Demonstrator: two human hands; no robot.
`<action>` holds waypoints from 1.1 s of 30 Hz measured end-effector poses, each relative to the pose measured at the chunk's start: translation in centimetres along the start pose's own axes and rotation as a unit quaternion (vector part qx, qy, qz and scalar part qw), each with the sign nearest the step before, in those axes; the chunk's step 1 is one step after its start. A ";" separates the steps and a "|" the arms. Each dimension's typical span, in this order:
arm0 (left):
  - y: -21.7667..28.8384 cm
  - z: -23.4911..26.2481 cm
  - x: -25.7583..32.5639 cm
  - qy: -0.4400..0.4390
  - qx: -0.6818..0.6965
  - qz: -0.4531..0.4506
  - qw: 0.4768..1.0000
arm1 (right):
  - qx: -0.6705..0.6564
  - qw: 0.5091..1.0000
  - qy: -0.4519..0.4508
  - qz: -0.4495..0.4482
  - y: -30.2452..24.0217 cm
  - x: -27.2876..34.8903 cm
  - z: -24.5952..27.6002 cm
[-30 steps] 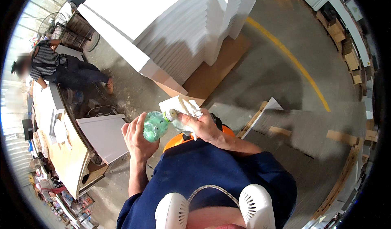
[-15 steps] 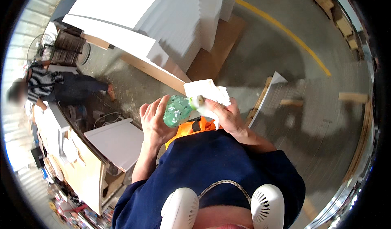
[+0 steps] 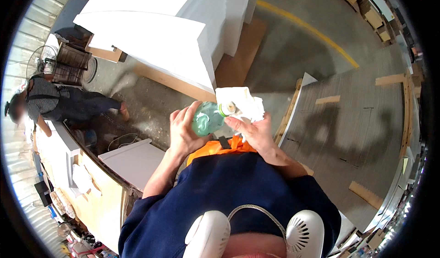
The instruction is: The person applies a liquid from a plastic bottle to a white cloth and wipes the surfaces of white louvered shutter panels and their frames.
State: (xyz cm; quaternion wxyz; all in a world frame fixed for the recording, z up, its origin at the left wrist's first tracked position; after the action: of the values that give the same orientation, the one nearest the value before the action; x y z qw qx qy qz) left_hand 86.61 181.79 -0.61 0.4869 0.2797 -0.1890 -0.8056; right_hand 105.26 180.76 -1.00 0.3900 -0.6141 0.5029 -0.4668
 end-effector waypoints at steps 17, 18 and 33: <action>4.4 -1.4 -6.1 -0.152 0.068 -0.248 0.954 | 0.126 0.942 0.077 0.301 -5.6 4.7 5.8; 3.4 1.1 -7.9 -0.113 0.026 -0.262 0.958 | 0.120 0.944 0.095 0.292 -5.8 5.0 6.4; 0.2 4.7 -22.9 -0.310 -0.365 -0.204 0.854 | 0.097 0.958 0.182 0.197 -3.4 8.2 9.3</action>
State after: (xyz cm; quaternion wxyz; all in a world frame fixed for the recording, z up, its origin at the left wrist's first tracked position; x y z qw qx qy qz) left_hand 92.28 202.25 9.25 0.2954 -0.1496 0.0385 -0.9428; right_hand 115.56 173.41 1.27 0.4338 -0.3667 0.6285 -0.5314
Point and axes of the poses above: each hand's wrist, its own x-axis away from the middle knuckle, its own z-axis out of the back of the hand, y = z × x, the point moved 6 cm from there along -x, towards the middle knuckle, and after that the axes turned 6 degrees about -z, right-handed, at the moved point
